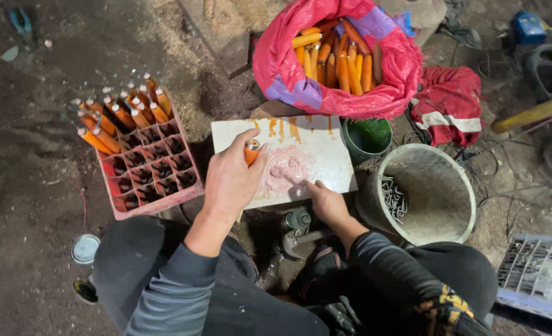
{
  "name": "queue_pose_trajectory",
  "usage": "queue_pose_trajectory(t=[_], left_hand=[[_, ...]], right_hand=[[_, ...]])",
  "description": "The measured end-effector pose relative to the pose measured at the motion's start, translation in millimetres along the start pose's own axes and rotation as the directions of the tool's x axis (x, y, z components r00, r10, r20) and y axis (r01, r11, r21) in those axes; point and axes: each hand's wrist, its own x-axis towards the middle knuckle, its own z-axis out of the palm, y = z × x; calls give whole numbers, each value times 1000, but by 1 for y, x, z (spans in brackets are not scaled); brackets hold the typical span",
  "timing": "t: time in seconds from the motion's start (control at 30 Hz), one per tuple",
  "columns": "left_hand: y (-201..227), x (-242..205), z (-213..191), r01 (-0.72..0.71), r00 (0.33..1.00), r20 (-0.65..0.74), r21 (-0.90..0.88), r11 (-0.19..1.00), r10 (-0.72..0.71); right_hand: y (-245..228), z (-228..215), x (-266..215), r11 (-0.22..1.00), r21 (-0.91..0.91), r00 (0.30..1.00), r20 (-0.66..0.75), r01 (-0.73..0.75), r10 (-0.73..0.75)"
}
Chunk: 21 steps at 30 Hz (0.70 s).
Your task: The person inserts metal nails into the tips of orange cylindrical objects using a hammer and a small wooden stick. They retrieve nails from a bucket, position them on the object tips, and tap them in. Finished items are placed into a red crate.
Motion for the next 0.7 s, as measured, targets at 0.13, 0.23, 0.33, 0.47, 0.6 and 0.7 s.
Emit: queue_pose_trajectory(t=[0.13, 0.23, 0.33, 0.47, 0.6, 0.7], left_hand=[[3, 3, -2, 65, 998, 0, 26, 998, -65], [3, 3, -1, 45, 999, 8, 35, 998, -45], [2, 3, 0, 30, 1000, 7, 36, 999, -31], [0, 3, 4, 32, 999, 24, 31, 999, -33], [-3, 3, 6, -20, 1000, -2, 11, 1000, 20], [0, 5, 4, 12, 1000, 2, 24, 1000, -12]], right_hand=[[5, -18, 8, 998, 61, 1000, -27, -3, 4], [9, -13, 7, 995, 98, 997, -73, 28, -21], [19, 4, 10, 994, 113, 999, -47, -4, 9], [43, 31, 16, 968, 245, 999, 17, -53, 50], [60, 41, 12, 955, 277, 995, 12, -102, 103], [54, 30, 16, 956, 256, 989, 13, -147, 149]])
